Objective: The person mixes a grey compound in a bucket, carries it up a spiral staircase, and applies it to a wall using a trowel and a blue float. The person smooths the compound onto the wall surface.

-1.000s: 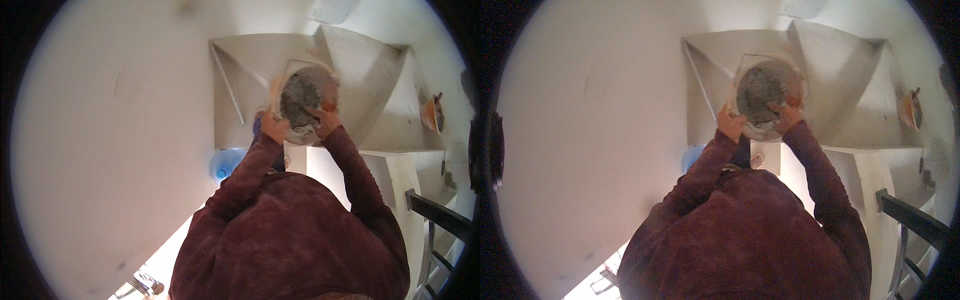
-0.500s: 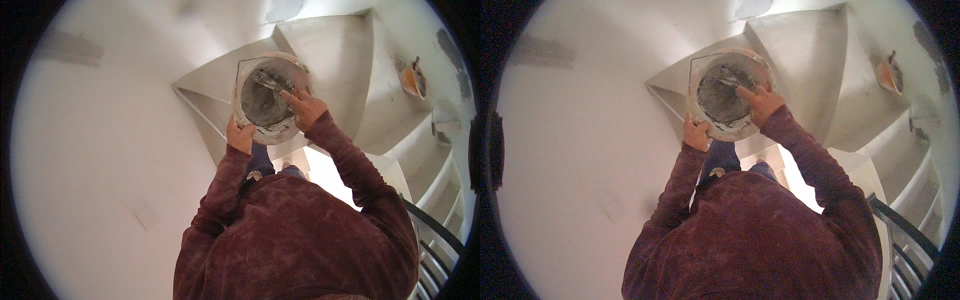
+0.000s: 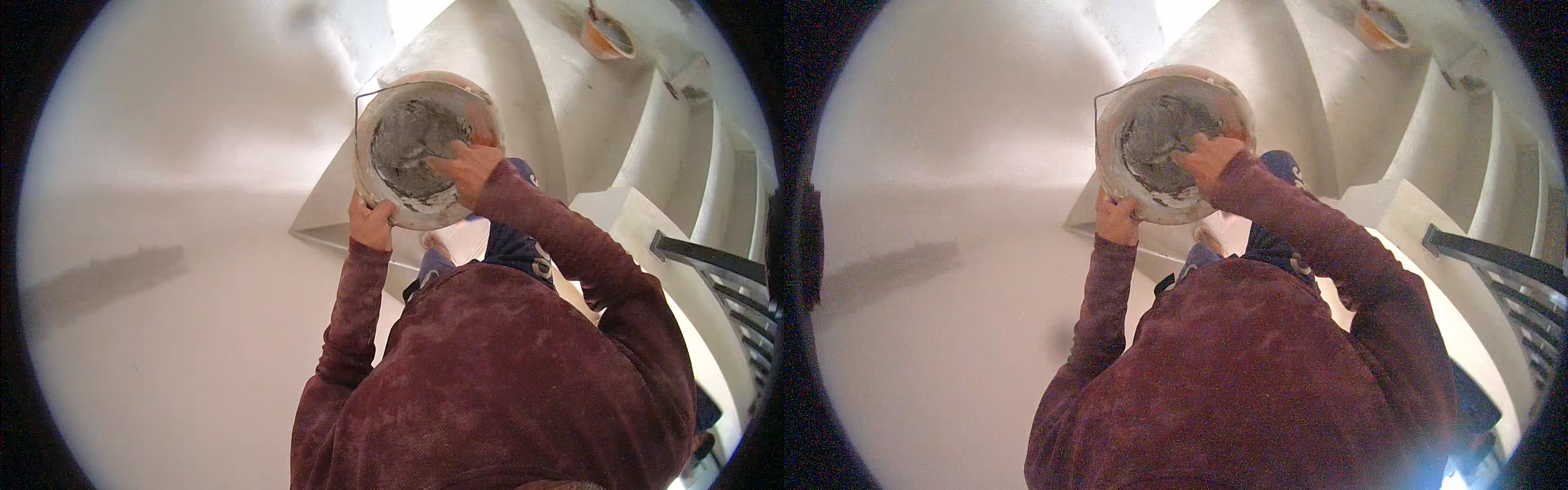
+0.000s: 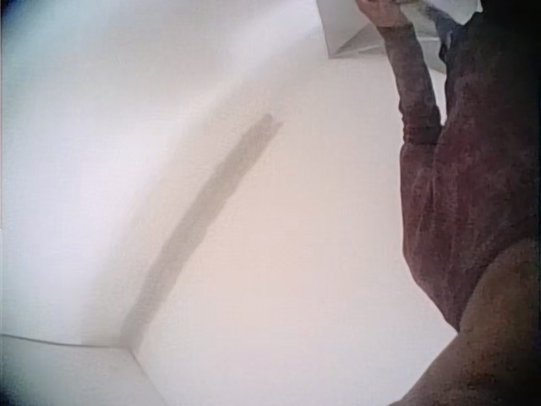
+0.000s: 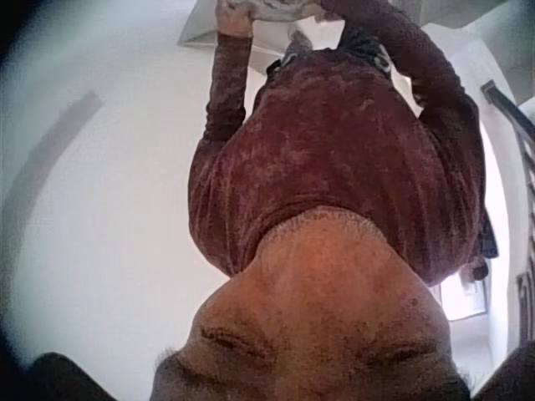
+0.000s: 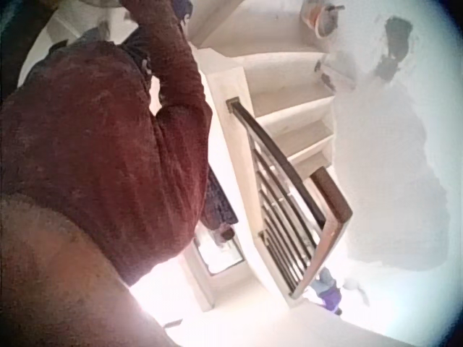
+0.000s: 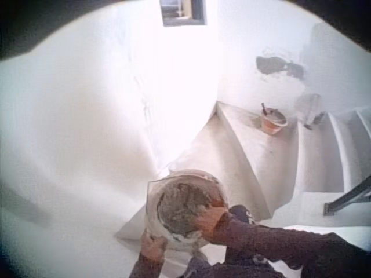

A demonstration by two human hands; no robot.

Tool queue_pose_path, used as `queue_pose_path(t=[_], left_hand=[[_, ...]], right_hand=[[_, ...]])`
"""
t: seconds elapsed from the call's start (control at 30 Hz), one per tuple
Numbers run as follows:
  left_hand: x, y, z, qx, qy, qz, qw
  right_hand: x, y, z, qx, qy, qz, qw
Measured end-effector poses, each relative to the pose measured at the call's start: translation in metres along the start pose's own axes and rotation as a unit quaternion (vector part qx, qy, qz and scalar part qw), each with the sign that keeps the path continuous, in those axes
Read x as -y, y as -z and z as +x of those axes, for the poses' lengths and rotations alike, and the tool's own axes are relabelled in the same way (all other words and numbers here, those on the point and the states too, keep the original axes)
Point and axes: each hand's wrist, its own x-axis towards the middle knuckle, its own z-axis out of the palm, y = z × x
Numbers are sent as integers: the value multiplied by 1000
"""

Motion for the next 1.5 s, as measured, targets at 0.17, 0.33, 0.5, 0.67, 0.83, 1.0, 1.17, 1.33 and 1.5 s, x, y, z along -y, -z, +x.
queue_pose_path(t=[0.17,0.33,0.5,0.67,0.83,1.0,1.17,1.33,1.5], left_hand=[[-6,-21,-2,-26,17,-67,997],[-2,-13,0,-41,-15,43,998],[-34,-24,-5,-62,45,32,997],[-65,-40,-8,-45,0,21,999],[-63,1,-16,-26,-4,-15,1000],[-82,-55,-15,-13,-19,23,999],[-62,-41,-2,38,-45,20,998],[-58,-32,9,55,-107,50,991],[-54,-29,18,91,-142,96,981]], right_hand=[[13,-24,16,-59,-48,-2,997],[-6,-46,15,13,105,-62,992],[-21,11,15,70,127,-55,988],[-29,74,13,27,-32,-2,999],[-6,-8,26,6,-145,49,988],[-24,37,-8,51,-225,291,929],[1,43,-29,-45,-180,366,912],[-2,43,-26,-20,-204,378,903],[-10,41,-26,-35,-227,108,967]])
